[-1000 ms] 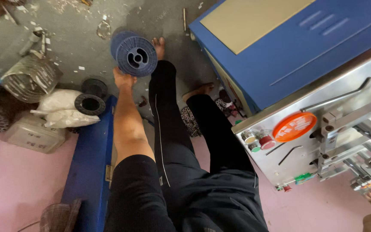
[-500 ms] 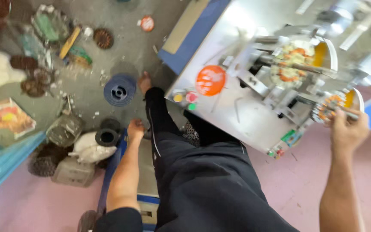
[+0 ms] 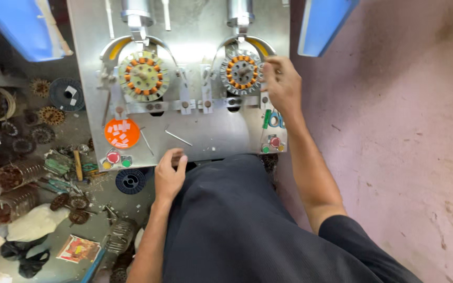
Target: The person assembles a cylindrical metal component using a small tool, then places it into a machine to process a stator. The person removes the processed stator and places it into a blue container.
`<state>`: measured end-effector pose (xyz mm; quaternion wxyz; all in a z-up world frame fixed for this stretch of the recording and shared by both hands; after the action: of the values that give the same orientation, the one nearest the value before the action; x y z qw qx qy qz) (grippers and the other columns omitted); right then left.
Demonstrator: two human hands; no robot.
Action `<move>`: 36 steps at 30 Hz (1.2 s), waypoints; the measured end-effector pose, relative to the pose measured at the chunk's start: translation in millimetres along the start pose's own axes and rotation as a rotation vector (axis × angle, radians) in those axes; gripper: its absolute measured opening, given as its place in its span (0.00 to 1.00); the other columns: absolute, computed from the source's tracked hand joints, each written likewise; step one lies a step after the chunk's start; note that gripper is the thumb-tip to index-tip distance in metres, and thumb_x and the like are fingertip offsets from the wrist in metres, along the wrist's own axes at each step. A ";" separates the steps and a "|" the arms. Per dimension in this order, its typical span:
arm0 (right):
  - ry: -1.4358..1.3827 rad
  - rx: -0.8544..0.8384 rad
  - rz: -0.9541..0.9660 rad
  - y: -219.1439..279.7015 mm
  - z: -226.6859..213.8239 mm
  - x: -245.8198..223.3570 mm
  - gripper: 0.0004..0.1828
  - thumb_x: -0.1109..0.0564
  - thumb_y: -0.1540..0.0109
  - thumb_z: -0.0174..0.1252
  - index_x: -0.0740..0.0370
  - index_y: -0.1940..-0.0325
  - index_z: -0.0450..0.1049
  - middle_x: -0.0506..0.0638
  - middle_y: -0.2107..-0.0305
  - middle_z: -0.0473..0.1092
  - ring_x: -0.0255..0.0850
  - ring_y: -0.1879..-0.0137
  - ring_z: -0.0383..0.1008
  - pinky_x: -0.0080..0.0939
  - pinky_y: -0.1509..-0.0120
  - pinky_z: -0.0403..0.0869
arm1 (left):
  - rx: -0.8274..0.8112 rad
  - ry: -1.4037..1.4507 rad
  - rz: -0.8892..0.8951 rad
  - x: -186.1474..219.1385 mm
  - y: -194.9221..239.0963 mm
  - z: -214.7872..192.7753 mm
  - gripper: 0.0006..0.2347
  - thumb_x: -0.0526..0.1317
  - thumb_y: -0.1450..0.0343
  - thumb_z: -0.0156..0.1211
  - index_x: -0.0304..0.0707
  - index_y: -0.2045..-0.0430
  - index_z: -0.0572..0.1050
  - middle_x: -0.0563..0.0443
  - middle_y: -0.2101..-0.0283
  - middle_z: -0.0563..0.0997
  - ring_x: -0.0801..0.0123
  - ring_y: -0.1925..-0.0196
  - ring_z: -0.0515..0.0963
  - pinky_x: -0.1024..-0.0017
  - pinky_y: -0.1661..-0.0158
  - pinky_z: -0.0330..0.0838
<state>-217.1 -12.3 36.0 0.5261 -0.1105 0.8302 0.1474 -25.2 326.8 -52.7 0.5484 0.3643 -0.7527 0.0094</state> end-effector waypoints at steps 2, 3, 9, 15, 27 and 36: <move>0.120 -0.085 0.061 -28.0 11.7 2.2 0.18 0.48 0.33 0.59 0.66 0.47 0.74 0.55 0.64 0.78 0.34 0.64 0.81 0.35 0.68 0.79 | -0.049 0.008 0.163 61.9 -14.7 26.8 0.11 0.36 0.29 0.62 0.31 0.55 0.76 0.42 0.58 0.84 0.59 0.57 0.86 0.67 0.54 0.78; 0.194 -0.132 0.068 -42.8 18.4 0.7 0.20 0.46 0.34 0.61 0.65 0.49 0.75 0.55 0.66 0.79 0.36 0.67 0.80 0.36 0.67 0.77 | -0.074 0.015 0.239 88.7 -22.9 39.0 0.12 0.35 0.29 0.62 0.31 0.53 0.75 0.42 0.58 0.84 0.59 0.57 0.85 0.66 0.54 0.78; 0.506 -0.520 0.284 -98.8 63.6 30.4 0.18 0.51 0.46 0.71 0.67 0.68 0.74 0.57 0.77 0.76 0.45 0.72 0.81 0.43 0.69 0.80 | -0.091 -0.034 0.407 176.9 -60.6 81.9 0.22 0.34 0.32 0.66 0.33 0.43 0.68 0.43 0.54 0.82 0.59 0.61 0.83 0.65 0.58 0.77; 0.599 -0.431 0.042 -120.3 75.4 50.0 0.05 0.66 0.53 0.68 0.66 0.78 0.76 0.59 0.80 0.76 0.45 0.74 0.79 0.44 0.69 0.77 | -0.099 -0.048 0.508 206.2 -75.8 82.9 0.22 0.33 0.32 0.65 0.32 0.43 0.68 0.44 0.53 0.80 0.58 0.59 0.82 0.63 0.56 0.75; 0.711 -0.175 -0.213 -44.8 20.1 -1.5 0.11 0.66 0.53 0.61 0.64 0.68 0.83 0.62 0.74 0.76 0.54 0.68 0.79 0.47 0.57 0.78 | -0.103 -0.079 0.695 204.6 -101.5 85.1 0.33 0.32 0.37 0.70 0.29 0.36 0.60 0.33 0.33 0.66 0.42 0.30 0.65 0.57 0.32 0.61; 1.063 0.013 -0.565 25.5 70.7 -70.9 0.02 0.63 0.50 0.60 0.63 0.73 0.76 0.55 0.72 0.71 0.52 0.62 0.72 0.51 0.61 0.70 | -0.096 -0.105 0.723 172.6 -134.1 117.8 0.46 0.31 0.42 0.72 0.27 0.29 0.49 0.28 0.24 0.49 0.37 0.21 0.50 0.54 0.25 0.51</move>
<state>-136.3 39.0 75.1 0.0584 -0.3820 0.9190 -0.0787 -69.7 86.7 -7.6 0.4868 0.0485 -0.8594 0.1487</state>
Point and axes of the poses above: each hand's wrist, its own y-axis away from the middle knuckle, its own z-axis out of the palm, x = y × z, the point moved 9 cm from there along -y, towards the middle knuckle
